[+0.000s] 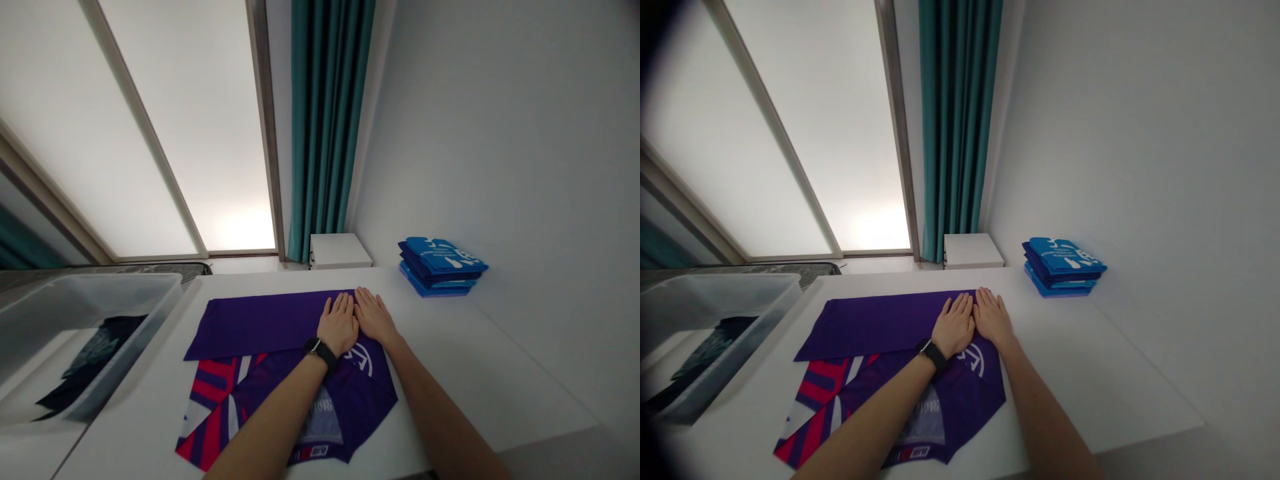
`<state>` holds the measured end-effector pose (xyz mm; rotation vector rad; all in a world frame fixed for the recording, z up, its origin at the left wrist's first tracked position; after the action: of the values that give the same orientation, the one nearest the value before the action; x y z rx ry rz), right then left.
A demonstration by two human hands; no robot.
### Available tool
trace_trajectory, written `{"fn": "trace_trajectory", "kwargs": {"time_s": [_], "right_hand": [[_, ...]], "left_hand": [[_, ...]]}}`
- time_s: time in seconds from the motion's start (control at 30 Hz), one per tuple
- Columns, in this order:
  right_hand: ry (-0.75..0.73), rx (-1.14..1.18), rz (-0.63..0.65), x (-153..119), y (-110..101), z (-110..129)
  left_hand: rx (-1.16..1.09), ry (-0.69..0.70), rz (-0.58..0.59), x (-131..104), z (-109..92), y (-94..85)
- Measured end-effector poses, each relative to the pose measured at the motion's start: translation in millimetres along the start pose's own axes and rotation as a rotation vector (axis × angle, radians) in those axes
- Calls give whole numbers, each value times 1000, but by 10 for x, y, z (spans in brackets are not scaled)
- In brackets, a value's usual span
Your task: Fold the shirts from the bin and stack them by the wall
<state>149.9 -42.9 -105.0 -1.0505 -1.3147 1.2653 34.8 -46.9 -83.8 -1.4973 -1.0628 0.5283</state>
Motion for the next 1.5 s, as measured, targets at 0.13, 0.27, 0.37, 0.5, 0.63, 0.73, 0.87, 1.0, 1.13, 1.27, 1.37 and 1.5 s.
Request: {"fn": "trace_trajectory", "kwargs": {"time_s": [0.13,0.27,0.37,0.5,0.63,0.73,0.87,1.0,1.13,1.27,1.37,1.5], "right_hand": [[9,-3,-7,-4,-6,10],[8,-4,-19,-8,-1,14],[18,8,-22,-3,4,10],[34,31,-5,6,5,7],[47,37,13,4,8,3],[41,15,6,-1,16,1],[35,-21,0,1,46,-9],[35,-34,-8,9,73,-18],[43,-40,-9,12,87,-28],[43,-44,-2,13,95,-31],[46,-51,-3,15,91,-30],[64,-53,40,16,102,-50]], "left_hand": [[7,-20,4,6,-9,7],[19,-41,2,-4,59,6],[25,-69,-5,-27,184,-34],[49,-129,-4,-88,429,-142],[83,-180,-8,-182,722,-271],[115,-218,-9,-266,975,-359],[167,-267,-7,-402,1338,-474],[220,-328,-16,-573,1717,-608],[278,-396,-20,-769,2106,-757],[318,-473,6,-955,2446,-897],[328,-516,21,-1055,2620,-957],[330,-564,22,-1110,2737,-966]]}}
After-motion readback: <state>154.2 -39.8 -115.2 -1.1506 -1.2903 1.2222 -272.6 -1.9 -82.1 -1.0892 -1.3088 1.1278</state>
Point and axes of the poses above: each hand's wrist, its own x-axis towards the middle knuckle, its own y-axis out of the palm, z = x × y, the point moved 5 cm from there along x, towards the middle knuckle, and after that the axes turned 10 degrees about -y, right-handed, at the moved point
